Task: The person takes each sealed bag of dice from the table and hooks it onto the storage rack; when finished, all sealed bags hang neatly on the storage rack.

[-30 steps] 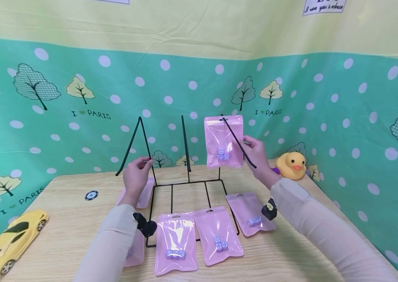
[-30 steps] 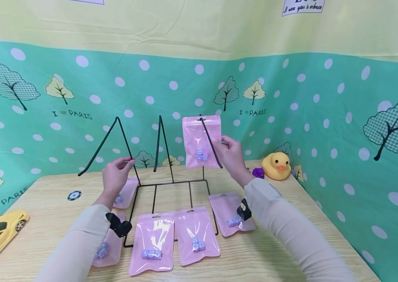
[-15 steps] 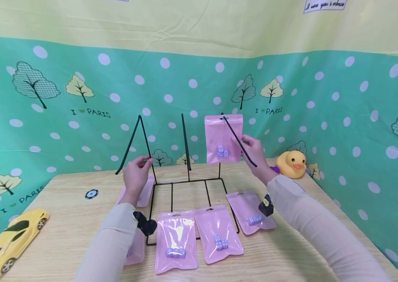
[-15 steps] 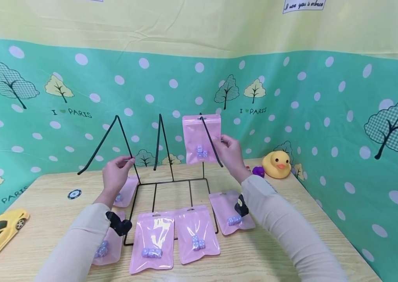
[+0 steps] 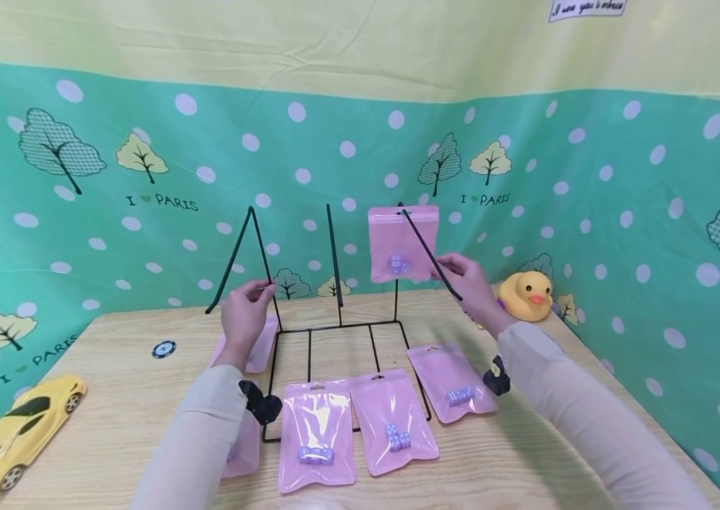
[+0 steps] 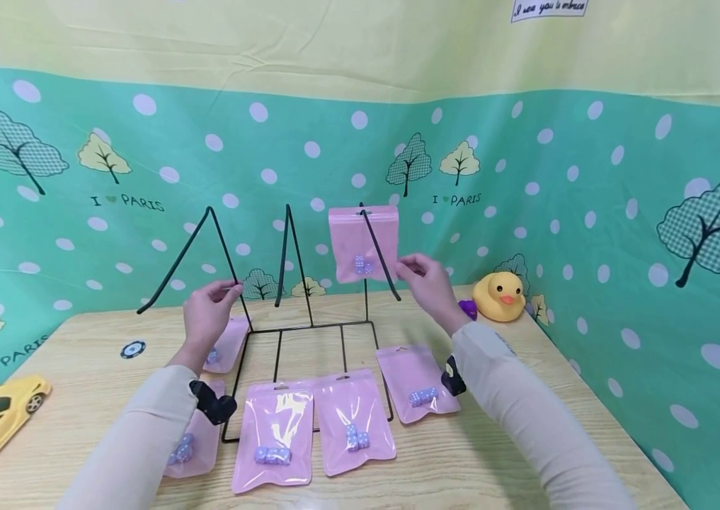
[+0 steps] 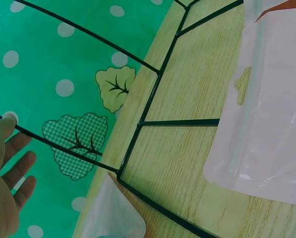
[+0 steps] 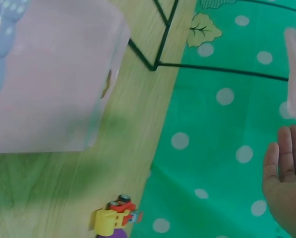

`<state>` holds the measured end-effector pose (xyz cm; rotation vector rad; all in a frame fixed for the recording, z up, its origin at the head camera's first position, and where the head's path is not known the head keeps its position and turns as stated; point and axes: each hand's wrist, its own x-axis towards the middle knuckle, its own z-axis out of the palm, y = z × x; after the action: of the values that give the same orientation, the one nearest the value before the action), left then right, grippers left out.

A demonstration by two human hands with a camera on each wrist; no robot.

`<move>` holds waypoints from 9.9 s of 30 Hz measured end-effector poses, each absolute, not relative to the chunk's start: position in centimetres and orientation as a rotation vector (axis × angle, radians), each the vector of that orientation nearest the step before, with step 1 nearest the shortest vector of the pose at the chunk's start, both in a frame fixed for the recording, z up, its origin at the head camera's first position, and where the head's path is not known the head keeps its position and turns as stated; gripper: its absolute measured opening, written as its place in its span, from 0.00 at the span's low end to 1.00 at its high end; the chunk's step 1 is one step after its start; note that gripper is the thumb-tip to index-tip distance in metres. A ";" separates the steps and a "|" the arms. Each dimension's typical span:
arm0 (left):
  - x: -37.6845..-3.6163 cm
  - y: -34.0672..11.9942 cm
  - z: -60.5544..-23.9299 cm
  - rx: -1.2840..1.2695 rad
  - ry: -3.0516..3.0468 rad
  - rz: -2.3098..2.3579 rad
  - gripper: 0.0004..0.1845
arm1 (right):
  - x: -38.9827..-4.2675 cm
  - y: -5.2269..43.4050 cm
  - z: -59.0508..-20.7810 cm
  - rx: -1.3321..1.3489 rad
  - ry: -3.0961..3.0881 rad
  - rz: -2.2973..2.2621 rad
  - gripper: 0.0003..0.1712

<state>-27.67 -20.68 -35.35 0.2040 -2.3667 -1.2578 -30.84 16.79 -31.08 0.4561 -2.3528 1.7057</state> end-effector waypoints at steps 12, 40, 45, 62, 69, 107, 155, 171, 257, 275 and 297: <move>-27.8 -20.7 -35.5 0.199 -2.363 -1.235 0.16 | -29.9 19.6 -32.9 0.531 -2.823 1.244 0.23; -27.7 -20.5 -35.6 0.203 -2.353 -1.247 0.16 | -28.4 23.1 -39.2 0.763 -3.144 0.890 0.33; -27.7 -20.4 -35.5 0.201 -2.357 -1.248 0.16 | -28.4 22.5 -39.2 0.717 -3.181 0.773 0.34; -27.7 -20.5 -35.5 0.207 -2.368 -1.252 0.16 | -29.1 20.9 -38.0 0.555 -3.333 0.696 0.26; -27.8 -20.4 -35.7 0.210 -2.370 -1.236 0.16 | -29.1 20.6 -37.8 0.463 -3.347 0.771 0.22; -27.8 -20.4 -35.7 0.194 -2.366 -1.250 0.16 | -28.6 23.0 -39.2 0.668 -3.120 0.987 0.05; -27.7 -20.6 -35.8 0.195 -2.354 -1.248 0.16 | -24.1 26.6 -32.8 0.778 -2.828 1.651 0.21; -27.7 -20.6 -35.9 0.201 -2.357 -1.279 0.17 | -20.8 25.2 -30.1 0.987 -2.563 1.621 0.12; -27.6 -20.7 -35.9 0.181 -2.352 -1.293 0.17 | -23.4 18.0 -26.4 0.571 -2.251 1.613 0.17; -27.7 -21.0 -35.9 0.166 -2.365 -1.310 0.16 | -26.9 17.0 -25.4 0.509 -2.367 1.562 0.23; -27.9 -21.2 -36.0 0.173 -2.349 -1.320 0.20 | -29.1 15.5 -24.8 0.417 -2.358 1.270 0.21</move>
<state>-27.88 -21.16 -35.96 0.1734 -2.3495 -1.3200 -29.10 15.52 -24.79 0.4174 -2.3578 1.2696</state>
